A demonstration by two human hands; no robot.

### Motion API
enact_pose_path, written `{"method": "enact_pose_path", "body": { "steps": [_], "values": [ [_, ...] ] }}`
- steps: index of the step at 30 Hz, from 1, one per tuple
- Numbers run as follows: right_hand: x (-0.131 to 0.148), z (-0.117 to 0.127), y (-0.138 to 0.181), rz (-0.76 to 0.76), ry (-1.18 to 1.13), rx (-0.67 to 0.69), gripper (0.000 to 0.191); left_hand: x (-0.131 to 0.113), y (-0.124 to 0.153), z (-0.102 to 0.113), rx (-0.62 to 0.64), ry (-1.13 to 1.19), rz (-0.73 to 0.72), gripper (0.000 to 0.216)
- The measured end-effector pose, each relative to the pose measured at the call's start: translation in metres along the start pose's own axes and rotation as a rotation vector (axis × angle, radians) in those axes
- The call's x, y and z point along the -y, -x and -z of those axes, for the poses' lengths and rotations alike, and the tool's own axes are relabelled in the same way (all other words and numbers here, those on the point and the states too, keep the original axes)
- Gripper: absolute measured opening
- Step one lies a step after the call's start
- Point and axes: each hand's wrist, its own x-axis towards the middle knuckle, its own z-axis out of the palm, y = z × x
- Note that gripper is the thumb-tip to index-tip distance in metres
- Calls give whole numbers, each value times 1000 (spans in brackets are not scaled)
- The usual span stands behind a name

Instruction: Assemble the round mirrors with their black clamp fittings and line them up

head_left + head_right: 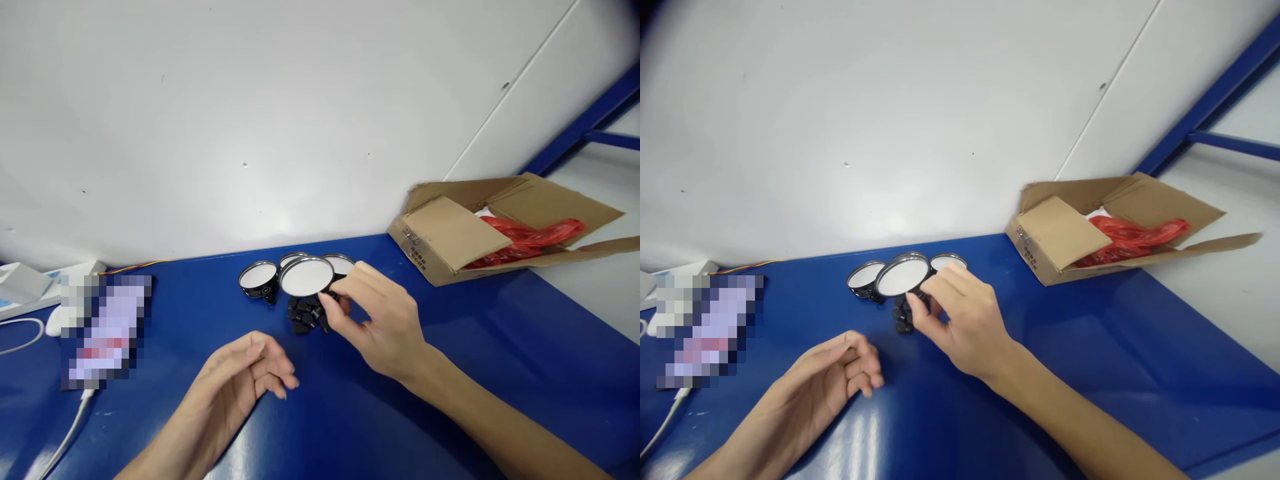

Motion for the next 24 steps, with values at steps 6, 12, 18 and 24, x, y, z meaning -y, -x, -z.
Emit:
{"method": "enact_pose_path", "body": {
  "steps": [6, 12, 18, 24],
  "values": [
    [15, 2, 5, -61, -382, 213, 15, 11, 1, 7, 29, 157, 27, 50],
    [15, 10, 2, -156, -577, 381, 20, 12, 4, 12, 115, 95, 45, 58],
    [8, 6, 4, -243, -736, 468, 21, 13, 6, 4, -64, -6, 122, 60],
    [7, 3, 7, -298, -764, 555, 22, 12, 6, -5, -54, -467, -115, 62]
  ]
}}
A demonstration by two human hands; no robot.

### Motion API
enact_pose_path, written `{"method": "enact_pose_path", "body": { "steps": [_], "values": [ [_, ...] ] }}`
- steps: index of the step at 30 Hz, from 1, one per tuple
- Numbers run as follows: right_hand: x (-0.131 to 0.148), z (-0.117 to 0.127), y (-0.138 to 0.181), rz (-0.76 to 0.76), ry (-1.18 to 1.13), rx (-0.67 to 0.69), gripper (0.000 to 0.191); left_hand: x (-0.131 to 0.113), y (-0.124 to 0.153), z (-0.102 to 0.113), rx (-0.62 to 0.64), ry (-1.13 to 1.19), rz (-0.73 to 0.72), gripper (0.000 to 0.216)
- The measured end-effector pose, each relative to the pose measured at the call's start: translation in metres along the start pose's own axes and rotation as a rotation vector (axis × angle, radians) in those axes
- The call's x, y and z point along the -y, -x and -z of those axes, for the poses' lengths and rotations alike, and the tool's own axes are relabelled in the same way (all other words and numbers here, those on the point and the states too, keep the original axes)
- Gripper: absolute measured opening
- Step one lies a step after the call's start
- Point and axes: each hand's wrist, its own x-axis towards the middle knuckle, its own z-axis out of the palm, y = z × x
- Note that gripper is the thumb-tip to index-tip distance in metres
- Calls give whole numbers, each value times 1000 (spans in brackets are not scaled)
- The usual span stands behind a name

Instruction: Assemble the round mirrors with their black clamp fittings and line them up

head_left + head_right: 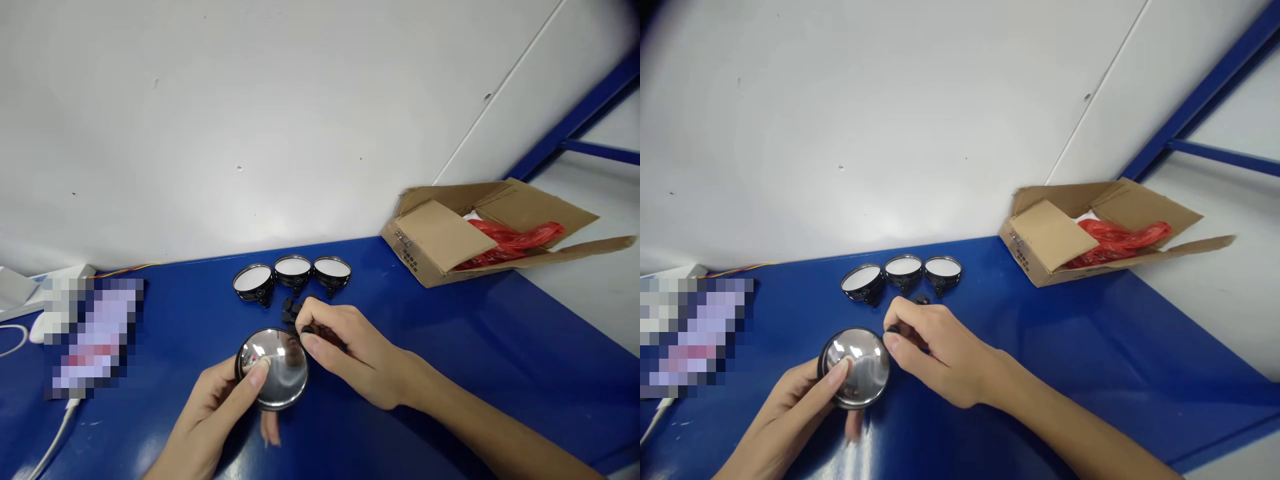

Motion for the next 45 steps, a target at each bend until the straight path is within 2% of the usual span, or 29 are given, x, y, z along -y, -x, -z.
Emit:
{"method": "enact_pose_path", "body": {
  "steps": [4, 7, 9, 11, 14, 20, 26, 31, 37, 41, 45],
  "values": [
    [-1, 4, -1, -67, 195, -129, 30, -5, 0, -4, -21, -55, -17, 54],
    [-5, 10, -2, -133, 544, -268, 35, -4, -2, -1, -111, -82, 28, 55],
    [-8, 14, -2, -209, 785, -300, 38, -1, -4, 3, -138, -89, 40, 56],
    [-9, 17, -4, -316, 929, -262, 42, 2, -7, 7, -135, -75, 40, 56],
    [-5, 15, -5, -455, 1022, -127, 47, 7, -9, 11, -110, -16, 42, 52],
    [1, 6, -7, -513, 1147, 91, 44, 10, -6, 9, -63, 215, 64, 49],
    [-3, 4, -4, -464, 1135, 153, 31, -4, -6, 2, -176, 371, 43, 36],
    [1, 7, -4, -406, 1067, 168, 25, -8, -7, 1, -141, 482, 84, 47],
    [4, 16, -2, -266, 709, 83, 40, -7, -6, 4, -63, 589, 57, 70],
    [-1, 19, -1, -162, 440, 70, 32, -6, -2, 4, -61, 621, 76, 74],
    [-3, 17, -1, -124, 327, 75, 24, -6, -1, 2, -92, 559, 116, 73]
  ]
}}
